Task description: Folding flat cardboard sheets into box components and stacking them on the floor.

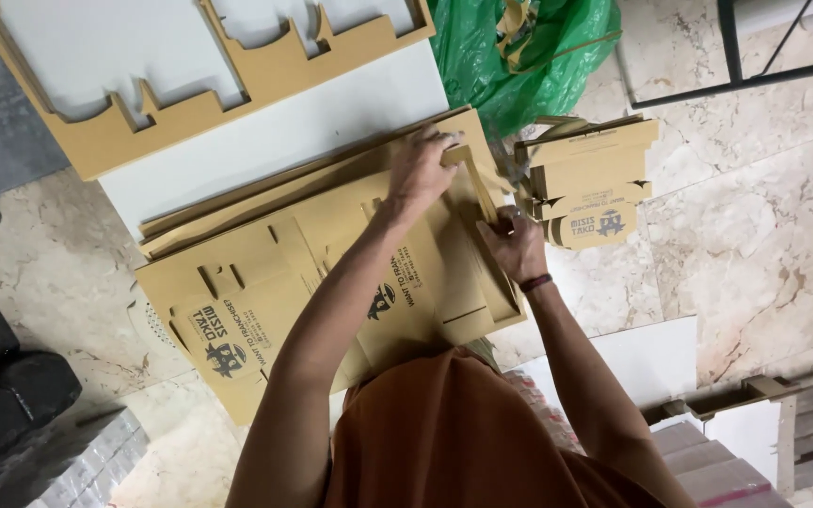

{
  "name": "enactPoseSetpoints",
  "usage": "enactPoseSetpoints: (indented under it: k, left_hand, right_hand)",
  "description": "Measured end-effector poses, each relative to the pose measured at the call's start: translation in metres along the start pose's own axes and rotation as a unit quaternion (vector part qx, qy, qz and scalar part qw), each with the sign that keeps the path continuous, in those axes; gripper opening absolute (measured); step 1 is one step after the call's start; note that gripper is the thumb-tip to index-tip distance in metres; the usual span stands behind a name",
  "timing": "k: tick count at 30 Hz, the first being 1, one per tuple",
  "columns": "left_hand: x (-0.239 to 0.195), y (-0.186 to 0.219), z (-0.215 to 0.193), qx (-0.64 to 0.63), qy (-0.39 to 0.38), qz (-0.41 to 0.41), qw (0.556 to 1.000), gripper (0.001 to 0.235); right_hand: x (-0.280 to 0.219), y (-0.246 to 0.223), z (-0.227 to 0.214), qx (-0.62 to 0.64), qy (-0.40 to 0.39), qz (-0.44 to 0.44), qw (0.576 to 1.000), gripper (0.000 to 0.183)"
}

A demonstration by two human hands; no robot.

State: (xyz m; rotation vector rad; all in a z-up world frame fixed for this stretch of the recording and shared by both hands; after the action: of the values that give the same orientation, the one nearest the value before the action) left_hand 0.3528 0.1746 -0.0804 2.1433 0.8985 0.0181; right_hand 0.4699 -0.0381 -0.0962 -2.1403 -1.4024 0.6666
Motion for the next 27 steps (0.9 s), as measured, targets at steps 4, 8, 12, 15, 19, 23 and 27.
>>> enactPoseSetpoints:
  k: [4,8,12,15,19,23,27]
  left_hand:
    - [-0.03,0.023,-0.03,-0.013,0.083,0.113,0.99,0.028]
    - [-0.077,0.063,-0.078,-0.071,0.206,0.271,0.938,0.038]
    - [-0.089,0.04,-0.059,-0.103,0.201,0.31,0.924,0.039]
    - [-0.094,0.047,-0.059,-0.05,0.188,0.282,0.94,0.065]
    - [-0.073,0.082,-0.082,0.022,-0.112,0.013,0.993,0.066]
    - [-0.076,0.075,-0.07,0.062,-0.186,-0.179,0.964,0.114]
    - [-0.13,0.085,-0.019,0.156,-0.025,-0.02,0.987,0.087]
  right_hand:
    - [0.002,-0.027,-0.038,0.03,-0.292,0.182,0.938,0.077]
    - [-0.039,-0.052,-0.058,0.018,-0.389,0.199,0.899,0.079]
    - [-0.127,0.006,-0.029,0.089,-0.246,0.159,0.952,0.055]
    - [-0.166,0.035,-0.008,0.279,-0.109,0.26,0.918,0.046]
    - [-0.161,0.056,-0.006,0.274,-0.081,0.331,0.899,0.036]
    - [-0.158,0.063,0.001,0.418,-0.077,0.339,0.839,0.034]
    - [-0.181,0.028,-0.021,0.601,-0.013,0.407,0.688,0.035]
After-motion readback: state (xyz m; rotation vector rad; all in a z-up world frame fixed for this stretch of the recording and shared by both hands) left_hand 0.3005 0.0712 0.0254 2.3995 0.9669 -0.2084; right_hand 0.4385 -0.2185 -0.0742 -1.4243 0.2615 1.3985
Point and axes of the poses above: each hand's wrist, its own x-axis towards the middle knuckle, its own z-axis out of the palm, y = z × x, the point moved 3 cm from there along x, towards the middle knuckle, and after that the axes turned 14 degrees about -y, right-handed, at the moved point
